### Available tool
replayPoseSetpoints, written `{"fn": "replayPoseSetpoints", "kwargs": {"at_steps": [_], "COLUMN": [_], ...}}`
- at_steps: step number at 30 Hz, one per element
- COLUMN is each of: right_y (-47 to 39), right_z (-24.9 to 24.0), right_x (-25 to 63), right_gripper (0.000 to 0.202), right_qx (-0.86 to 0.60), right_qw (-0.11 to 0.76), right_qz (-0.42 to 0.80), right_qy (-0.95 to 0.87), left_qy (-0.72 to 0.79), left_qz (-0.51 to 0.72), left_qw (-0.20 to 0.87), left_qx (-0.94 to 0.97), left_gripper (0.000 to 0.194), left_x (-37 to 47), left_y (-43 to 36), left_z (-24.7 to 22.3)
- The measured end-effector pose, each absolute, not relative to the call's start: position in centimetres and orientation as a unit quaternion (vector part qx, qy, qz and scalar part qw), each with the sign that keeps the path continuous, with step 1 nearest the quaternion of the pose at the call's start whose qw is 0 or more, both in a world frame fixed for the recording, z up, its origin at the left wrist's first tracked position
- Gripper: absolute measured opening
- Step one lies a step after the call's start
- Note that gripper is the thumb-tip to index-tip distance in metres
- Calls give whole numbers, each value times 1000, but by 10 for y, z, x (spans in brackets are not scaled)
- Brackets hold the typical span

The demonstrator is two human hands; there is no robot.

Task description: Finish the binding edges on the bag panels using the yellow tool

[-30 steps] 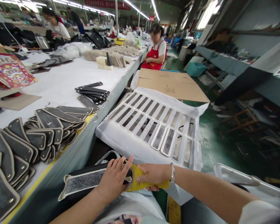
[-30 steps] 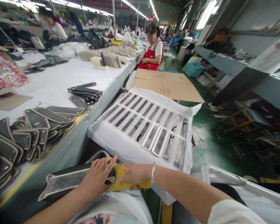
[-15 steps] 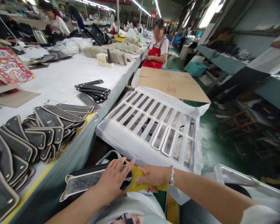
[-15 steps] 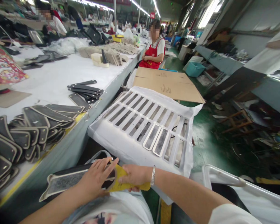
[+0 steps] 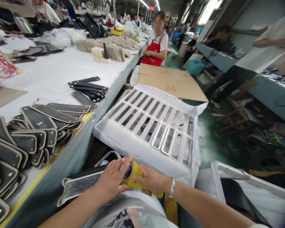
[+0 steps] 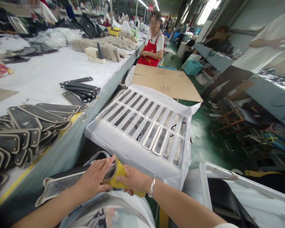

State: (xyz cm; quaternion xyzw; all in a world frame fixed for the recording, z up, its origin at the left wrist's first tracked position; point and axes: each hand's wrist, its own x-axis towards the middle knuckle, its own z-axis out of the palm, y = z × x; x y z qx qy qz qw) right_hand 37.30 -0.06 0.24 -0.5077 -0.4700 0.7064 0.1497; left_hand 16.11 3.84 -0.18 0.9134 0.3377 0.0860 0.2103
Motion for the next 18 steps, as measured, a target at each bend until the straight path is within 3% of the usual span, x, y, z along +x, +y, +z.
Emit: {"fn": "replayPoseSetpoints", "kwargs": {"at_steps": [6, 9, 13, 18], "right_y": [-15, -26, -31, -19], "right_z": [14, 28, 36, 20], "right_x": [372, 387, 381, 334], "right_gripper": [31, 32, 32, 39], "right_qx": [-552, -550, -478, -463], "right_qw": [188, 331, 551, 663], "right_qz": [662, 639, 624, 565], "right_qy": [-471, -424, -280, -164], "left_qy": [358, 398, 417, 397], "left_qz": [105, 103, 56, 39], "left_qw": [202, 204, 202, 166], "left_qx": [906, 888, 884, 902], "left_gripper": [132, 127, 98, 89], "left_x": [157, 154, 155, 159], "left_y": [31, 27, 25, 22], "left_z": [-8, -8, 0, 7]}}
